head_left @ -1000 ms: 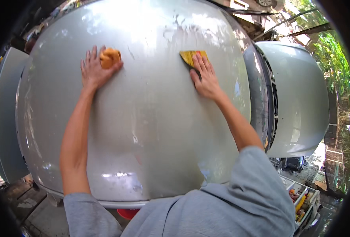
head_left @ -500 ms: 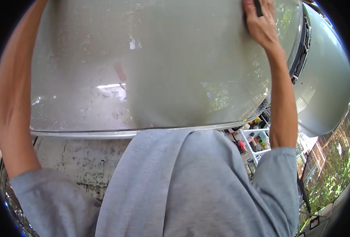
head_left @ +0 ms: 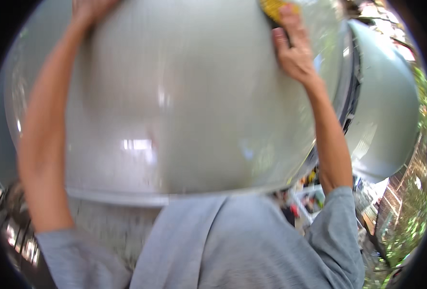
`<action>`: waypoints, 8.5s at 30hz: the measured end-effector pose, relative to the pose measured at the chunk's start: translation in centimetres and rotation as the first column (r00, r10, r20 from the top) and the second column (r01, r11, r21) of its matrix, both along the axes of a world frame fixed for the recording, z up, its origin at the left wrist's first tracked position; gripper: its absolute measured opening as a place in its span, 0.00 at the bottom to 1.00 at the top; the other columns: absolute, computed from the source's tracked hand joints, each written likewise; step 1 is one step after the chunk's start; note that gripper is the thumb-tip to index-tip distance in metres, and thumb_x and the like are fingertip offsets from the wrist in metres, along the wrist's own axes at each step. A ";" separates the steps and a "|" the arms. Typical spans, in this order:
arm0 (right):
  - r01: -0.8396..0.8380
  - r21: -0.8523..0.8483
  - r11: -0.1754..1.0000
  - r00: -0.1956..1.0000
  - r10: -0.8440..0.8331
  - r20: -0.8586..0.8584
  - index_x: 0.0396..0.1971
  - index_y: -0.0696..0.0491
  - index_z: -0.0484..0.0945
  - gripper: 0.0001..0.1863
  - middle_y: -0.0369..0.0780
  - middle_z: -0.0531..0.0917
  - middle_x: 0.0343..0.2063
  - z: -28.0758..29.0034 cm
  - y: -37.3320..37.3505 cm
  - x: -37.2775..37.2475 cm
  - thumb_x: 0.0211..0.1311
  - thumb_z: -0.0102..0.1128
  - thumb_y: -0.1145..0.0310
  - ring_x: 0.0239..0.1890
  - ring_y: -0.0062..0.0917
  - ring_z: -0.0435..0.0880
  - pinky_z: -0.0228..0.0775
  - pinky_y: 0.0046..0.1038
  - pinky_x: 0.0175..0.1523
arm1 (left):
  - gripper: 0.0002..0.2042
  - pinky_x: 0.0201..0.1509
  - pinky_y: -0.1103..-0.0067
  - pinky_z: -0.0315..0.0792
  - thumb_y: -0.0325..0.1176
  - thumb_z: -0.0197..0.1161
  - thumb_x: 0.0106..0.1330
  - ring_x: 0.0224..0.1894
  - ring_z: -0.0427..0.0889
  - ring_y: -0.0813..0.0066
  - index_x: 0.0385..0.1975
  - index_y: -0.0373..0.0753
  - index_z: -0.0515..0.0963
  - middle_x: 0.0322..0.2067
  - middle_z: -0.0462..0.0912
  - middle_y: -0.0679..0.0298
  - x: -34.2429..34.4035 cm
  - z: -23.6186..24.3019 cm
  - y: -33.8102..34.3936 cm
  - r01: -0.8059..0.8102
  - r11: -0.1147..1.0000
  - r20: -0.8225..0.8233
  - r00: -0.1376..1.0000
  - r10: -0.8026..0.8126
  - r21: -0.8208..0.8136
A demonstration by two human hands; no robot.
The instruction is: Sanding the hood of a silver car using sandpaper and water.
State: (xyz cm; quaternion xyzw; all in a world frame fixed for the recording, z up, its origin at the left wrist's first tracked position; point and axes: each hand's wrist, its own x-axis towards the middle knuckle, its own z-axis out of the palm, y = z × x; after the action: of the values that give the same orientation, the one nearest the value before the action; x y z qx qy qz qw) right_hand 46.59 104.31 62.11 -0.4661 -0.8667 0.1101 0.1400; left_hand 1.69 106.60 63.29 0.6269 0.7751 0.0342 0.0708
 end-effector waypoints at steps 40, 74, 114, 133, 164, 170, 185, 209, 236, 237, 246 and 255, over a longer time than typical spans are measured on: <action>0.091 0.005 0.996 0.994 -0.091 0.052 0.72 0.53 0.52 0.37 0.45 0.53 0.72 -0.7 1.7 -13.3 0.69 0.42 0.48 0.75 0.41 0.45 0.34 0.43 0.75 | 0.29 0.55 0.62 0.71 0.47 0.69 0.54 0.54 0.75 0.47 0.53 0.39 0.71 0.54 0.74 0.46 9.8 2.5 0.0 -0.092 0.835 0.544 0.796 -0.266 0.543; 0.131 -0.106 0.986 0.979 -0.112 0.169 0.73 0.49 0.45 0.34 0.41 0.45 0.75 3.2 17.9 -7.5 0.73 0.32 0.49 0.76 0.38 0.39 0.30 0.41 0.76 | 0.49 0.76 0.55 0.38 0.72 0.58 0.53 0.75 0.45 0.56 0.71 0.48 0.56 0.72 0.51 0.56 2.6 3.2 -3.8 -0.114 0.983 -0.022 0.993 0.118 0.144; 0.181 -0.190 0.965 0.982 -0.167 0.087 0.74 0.47 0.43 0.35 0.39 0.43 0.75 0.3 11.1 3.0 0.74 0.33 0.48 0.77 0.36 0.38 0.29 0.38 0.77 | 0.45 0.76 0.57 0.39 0.66 0.60 0.57 0.75 0.47 0.59 0.71 0.47 0.57 0.72 0.53 0.60 -0.2 2.0 -5.8 -0.103 0.984 -0.041 0.993 0.110 0.143; 0.247 -0.236 0.940 0.969 -0.236 0.075 0.74 0.51 0.43 0.36 0.43 0.43 0.75 0.4 19.2 9.4 0.73 0.34 0.49 0.76 0.39 0.40 0.29 0.40 0.77 | 0.44 0.76 0.56 0.38 0.64 0.61 0.58 0.75 0.47 0.59 0.71 0.50 0.56 0.73 0.52 0.62 -0.2 1.2 -4.3 -0.048 0.977 -0.061 0.996 0.062 0.209; 0.238 -0.087 0.967 0.971 -0.235 0.034 0.74 0.50 0.44 0.35 0.42 0.42 0.75 -0.4 1.9 6.6 0.73 0.34 0.51 0.76 0.41 0.40 0.32 0.42 0.76 | 0.43 0.76 0.58 0.39 0.66 0.57 0.60 0.75 0.47 0.60 0.71 0.48 0.57 0.73 0.52 0.62 -2.2 0.5 -5.3 -0.090 0.973 -0.071 0.992 0.107 0.212; 0.341 -0.145 0.929 0.940 -0.337 0.052 0.74 0.47 0.46 0.33 0.39 0.44 0.75 -0.2 12.3 8.2 0.73 0.35 0.51 0.76 0.37 0.40 0.32 0.39 0.76 | 0.43 0.75 0.57 0.40 0.65 0.59 0.59 0.75 0.48 0.59 0.71 0.50 0.57 0.72 0.53 0.61 -0.8 0.7 -4.1 -0.060 0.975 -0.104 0.991 0.084 0.212; 0.385 -0.186 0.904 0.919 -0.394 -0.016 0.73 0.47 0.49 0.32 0.40 0.46 0.75 -1.2 16.1 12.8 0.73 0.38 0.54 0.76 0.39 0.43 0.32 0.41 0.76 | 0.43 0.76 0.57 0.39 0.66 0.58 0.59 0.75 0.47 0.58 0.71 0.50 0.57 0.72 0.53 0.61 0.4 0.7 -4.5 -0.037 0.980 -0.041 0.998 0.046 0.194; 0.377 -0.081 0.923 0.925 -0.379 -0.014 0.72 0.52 0.49 0.33 0.42 0.47 0.74 -3.2 18.2 18.8 0.74 0.38 0.53 0.76 0.37 0.44 0.35 0.36 0.76 | 0.39 0.75 0.61 0.43 0.59 0.59 0.63 0.74 0.51 0.57 0.70 0.45 0.59 0.71 0.57 0.60 -2.0 -0.9 -3.6 0.024 0.966 0.008 1.000 -0.027 0.258; 0.314 -0.118 0.942 0.944 -0.323 -0.068 0.72 0.54 0.50 0.34 0.44 0.47 0.74 -2.7 16.9 18.4 0.72 0.39 0.52 0.75 0.39 0.44 0.34 0.38 0.76 | 0.38 0.74 0.60 0.42 0.56 0.60 0.64 0.74 0.51 0.56 0.70 0.45 0.58 0.71 0.56 0.59 -1.5 -1.1 -4.1 0.022 0.960 0.019 0.999 -0.028 0.278; 0.442 -0.134 0.887 0.893 -0.449 -0.022 0.72 0.55 0.50 0.34 0.45 0.47 0.74 -2.9 18.2 17.1 0.73 0.38 0.51 0.75 0.39 0.43 0.34 0.38 0.76 | 0.38 0.75 0.59 0.41 0.57 0.60 0.63 0.74 0.50 0.56 0.70 0.46 0.58 0.72 0.55 0.60 -1.0 -0.8 -4.2 0.004 0.969 0.030 0.999 -0.012 0.246; -0.049 -0.057 0.997 0.994 0.054 0.097 0.72 0.57 0.48 0.36 0.47 0.47 0.73 1.8 9.3 2.3 0.72 0.37 0.52 0.75 0.42 0.43 0.34 0.41 0.76 | 0.44 0.76 0.57 0.39 0.68 0.57 0.58 0.75 0.48 0.58 0.70 0.48 0.58 0.72 0.54 0.60 0.1 2.7 -5.1 -0.114 0.972 -0.052 0.991 0.127 0.204; -0.174 -0.067 0.983 0.968 0.183 0.170 0.73 0.56 0.45 0.36 0.47 0.45 0.74 2.6 1.6 -6.4 0.73 0.35 0.51 0.75 0.43 0.42 0.34 0.42 0.76 | 0.47 0.75 0.55 0.40 0.69 0.59 0.54 0.75 0.46 0.57 0.70 0.46 0.58 0.72 0.53 0.57 -0.3 3.5 -6.7 -0.197 0.966 -0.035 0.978 0.206 0.167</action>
State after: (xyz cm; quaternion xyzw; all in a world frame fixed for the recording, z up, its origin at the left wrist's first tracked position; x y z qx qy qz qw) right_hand 40.17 105.95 64.72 -0.3976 -0.9109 0.1030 0.0404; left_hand 1.43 99.85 66.76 0.5493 0.8310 0.0878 -0.0047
